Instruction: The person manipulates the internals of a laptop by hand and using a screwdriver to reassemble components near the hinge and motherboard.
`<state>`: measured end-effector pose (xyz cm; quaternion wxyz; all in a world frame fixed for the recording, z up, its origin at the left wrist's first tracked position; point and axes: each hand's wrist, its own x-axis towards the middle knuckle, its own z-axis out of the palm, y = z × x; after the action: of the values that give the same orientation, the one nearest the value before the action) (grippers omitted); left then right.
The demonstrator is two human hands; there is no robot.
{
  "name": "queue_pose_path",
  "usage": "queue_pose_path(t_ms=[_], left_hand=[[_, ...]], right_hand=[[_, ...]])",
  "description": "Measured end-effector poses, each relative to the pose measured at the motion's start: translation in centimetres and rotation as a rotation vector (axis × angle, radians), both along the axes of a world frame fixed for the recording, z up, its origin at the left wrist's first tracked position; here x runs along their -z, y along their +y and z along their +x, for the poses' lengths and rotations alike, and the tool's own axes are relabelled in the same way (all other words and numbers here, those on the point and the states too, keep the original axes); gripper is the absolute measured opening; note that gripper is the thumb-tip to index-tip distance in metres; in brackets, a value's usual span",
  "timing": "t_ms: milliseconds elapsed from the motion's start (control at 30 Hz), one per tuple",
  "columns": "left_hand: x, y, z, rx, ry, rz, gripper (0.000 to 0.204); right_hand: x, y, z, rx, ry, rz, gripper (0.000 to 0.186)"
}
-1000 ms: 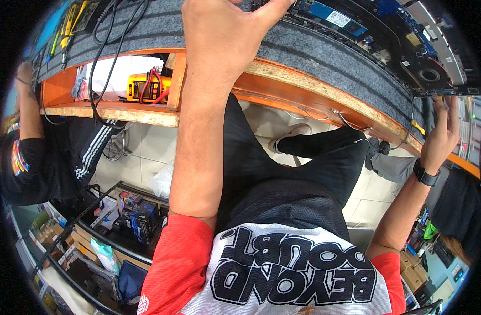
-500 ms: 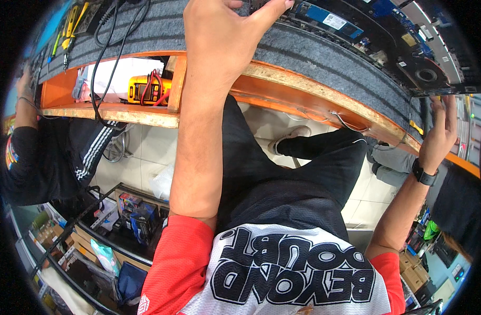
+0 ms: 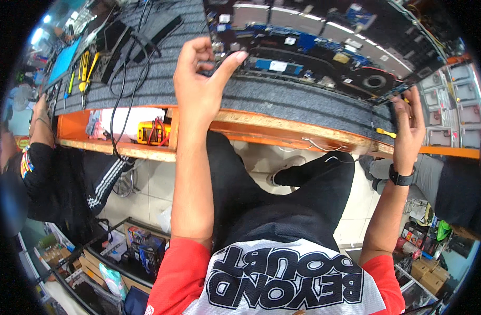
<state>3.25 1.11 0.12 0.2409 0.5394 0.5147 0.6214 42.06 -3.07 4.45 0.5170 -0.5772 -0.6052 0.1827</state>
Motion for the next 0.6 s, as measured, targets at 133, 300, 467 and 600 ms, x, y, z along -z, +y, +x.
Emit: queue_pose_path(t_ms=[133,300,467,600], left_hand=[[0.3,0.0,0.1,0.009,-0.020,-0.014,0.039],[0.3,-0.1,0.1,0.052,-0.046,-0.017,0.036],[-0.1,-0.6,0.3,0.009,-0.053,-0.010,0.040],[0.7,-0.5,-1.6,0.013,-0.187,-0.052,0.028]], right_hand=[[-1.3,-0.7,-0.1,-0.064,0.035,0.013,0.056],[-2.1,-1.8,1.8,-0.027,0.048,0.076,0.053],[-0.5,-1.4,4.1,-0.041,-0.085,0.083,0.029],[-1.3,-0.6,2.1,-0.041,-0.267,0.005,0.024]])
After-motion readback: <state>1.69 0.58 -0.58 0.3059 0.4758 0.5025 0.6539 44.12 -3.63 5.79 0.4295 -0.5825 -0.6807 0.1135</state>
